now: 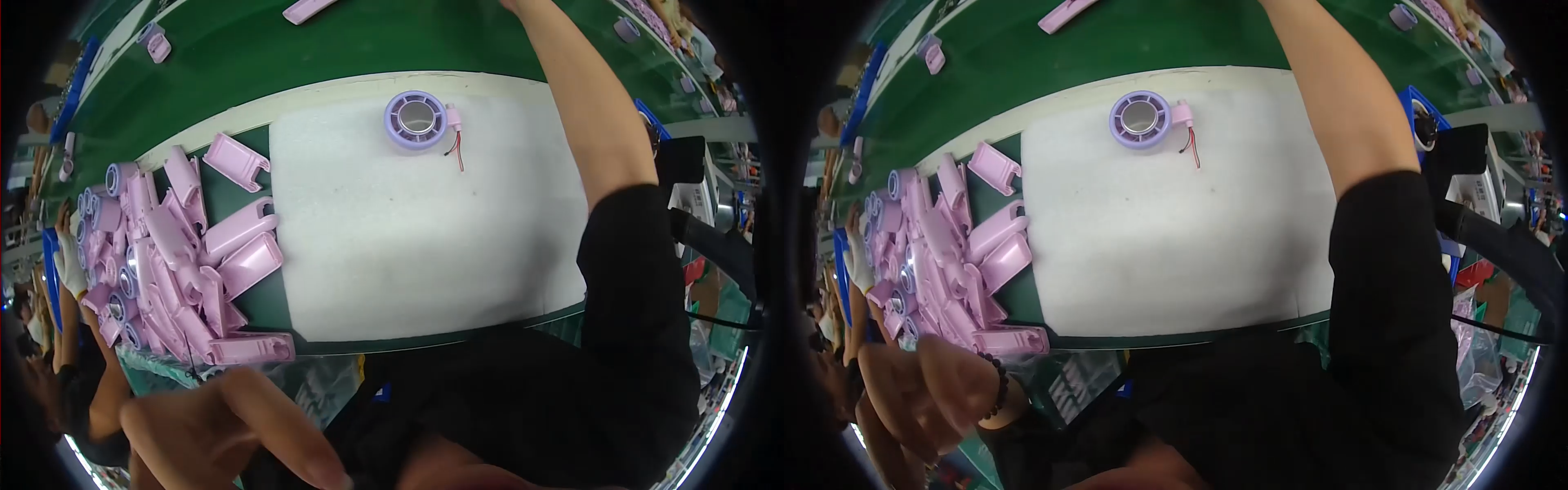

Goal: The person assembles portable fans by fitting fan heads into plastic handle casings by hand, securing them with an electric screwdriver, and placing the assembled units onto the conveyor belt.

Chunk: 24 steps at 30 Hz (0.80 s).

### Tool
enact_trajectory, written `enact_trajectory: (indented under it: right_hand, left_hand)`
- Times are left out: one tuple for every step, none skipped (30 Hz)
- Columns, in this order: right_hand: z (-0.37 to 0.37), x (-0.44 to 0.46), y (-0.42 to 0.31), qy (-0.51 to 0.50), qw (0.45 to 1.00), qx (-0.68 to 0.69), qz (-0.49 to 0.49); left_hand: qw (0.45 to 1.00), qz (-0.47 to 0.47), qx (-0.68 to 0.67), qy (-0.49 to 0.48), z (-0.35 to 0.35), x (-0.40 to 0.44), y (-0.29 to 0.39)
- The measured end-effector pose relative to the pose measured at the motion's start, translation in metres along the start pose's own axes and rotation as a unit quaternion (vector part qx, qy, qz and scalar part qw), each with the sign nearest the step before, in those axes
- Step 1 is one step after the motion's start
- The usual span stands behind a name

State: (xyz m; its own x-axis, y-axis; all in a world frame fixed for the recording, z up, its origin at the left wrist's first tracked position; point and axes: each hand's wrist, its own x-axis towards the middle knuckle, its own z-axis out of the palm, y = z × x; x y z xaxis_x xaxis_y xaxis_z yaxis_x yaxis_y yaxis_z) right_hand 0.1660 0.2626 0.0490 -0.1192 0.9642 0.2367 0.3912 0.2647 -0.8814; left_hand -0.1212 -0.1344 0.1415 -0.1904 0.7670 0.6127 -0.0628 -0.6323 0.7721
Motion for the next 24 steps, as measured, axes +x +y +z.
enact_trajectory:
  right_hand:
    - [-0.002,-0.033,-0.036,0.048,0.992,0.114,0.027]
    - [-0.003,-0.065,-0.074,0.093,0.968,0.226,0.052]
    - [-0.003,-0.094,-0.11,0.135,0.929,0.337,0.078]
    - [-0.005,-0.117,-0.142,0.171,0.874,0.443,0.102]
    - [-0.023,-0.116,-0.093,0.104,0.882,0.459,0.03]
    - [-0.038,-0.116,-0.04,0.036,0.88,0.471,-0.042]
    - [-0.032,-0.139,-0.051,0.029,0.88,0.473,-0.045]
    - [-0.03,-0.177,-0.062,0.021,0.888,0.456,-0.06]
    - [-0.028,-0.21,-0.074,0.011,0.896,0.438,-0.077]
    - [-0.029,-0.228,-0.071,-0.016,0.902,0.427,-0.067]
    - [-0.03,-0.243,-0.065,-0.041,0.906,0.417,-0.057]
    - [-0.029,-0.258,-0.061,-0.05,0.904,0.421,-0.062]
    - [-0.03,-0.271,-0.056,-0.079,0.928,0.359,-0.061]
    - [-0.031,-0.284,-0.053,-0.106,0.948,0.294,-0.059]
    - [-0.032,-0.296,-0.05,-0.127,0.95,0.278,-0.057]
    - [-0.035,-0.304,-0.049,-0.147,0.952,0.261,-0.055]
    - [-0.04,-0.308,-0.047,-0.202,0.943,0.255,-0.077]
    - [-0.04,-0.311,-0.044,-0.213,0.939,0.256,-0.088]
    - [-0.038,-0.313,-0.042,-0.223,0.935,0.258,-0.098]
    - [-0.038,-0.312,-0.042,-0.217,0.937,0.257,-0.095]
    - [-0.038,-0.309,-0.04,-0.211,0.934,0.268,-0.109]
    - [-0.039,-0.308,-0.038,-0.207,0.93,0.279,-0.119]
    - [-0.04,-0.308,-0.036,-0.202,0.927,0.291,-0.127]
    - [-0.04,-0.308,-0.035,-0.195,0.922,0.304,-0.138]
  left_hand:
    - [1.0,0.011,0.003,-0.004,-0.001,0.002,-0.013]
    - [1.0,0.021,0.007,-0.006,-0.005,0.024,-0.032]
    - [0.999,0.031,0.013,-0.007,0.016,0.006,-0.02]
    - [0.999,0.042,0.021,-0.006,0.015,0.003,-0.015]
    - [0.874,0.102,0.461,-0.117,-0.016,0.01,-0.023]
    - [0.915,0.1,0.371,-0.124,-0.006,0.016,-0.047]
    - [0.877,0.103,0.439,-0.164,-0.011,0.021,-0.063]
    - [0.833,0.104,0.505,-0.202,-0.018,0.023,-0.076]
    - [0.808,0.088,0.534,-0.233,-0.025,0.022,-0.086]
    - [0.806,0.088,0.542,-0.223,-0.031,0.017,-0.092]
    - [0.77,0.063,0.587,-0.243,-0.038,0.01,-0.1]
    - [0.73,0.038,0.629,-0.264,-0.043,0.003,-0.107]
    - [0.689,0.011,0.666,-0.286,-0.048,-0.004,-0.112]
    - [0.646,-0.018,0.698,-0.308,-0.051,-0.007,-0.112]
    - [0.645,-0.02,0.7,-0.306,-0.052,-0.008,-0.111]
    - [0.651,-0.031,0.701,-0.288,-0.052,-0.009,-0.111]
    - [0.657,-0.041,0.701,-0.272,-0.051,-0.008,-0.111]
    - [0.663,-0.05,0.701,-0.258,-0.051,-0.005,-0.112]
    - [0.668,-0.058,0.7,-0.245,-0.051,-0.002,-0.114]
    - [0.681,-0.059,0.683,-0.256,-0.056,0.003,-0.113]
    - [0.694,-0.06,0.664,-0.27,-0.059,0.008,-0.111]
    - [0.697,-0.063,0.659,-0.277,-0.054,0.01,-0.107]
    - [0.754,-0.145,0.602,-0.219,-0.049,0.011,-0.1]
    - [0.797,-0.222,0.539,-0.159,-0.043,0.014,-0.093]
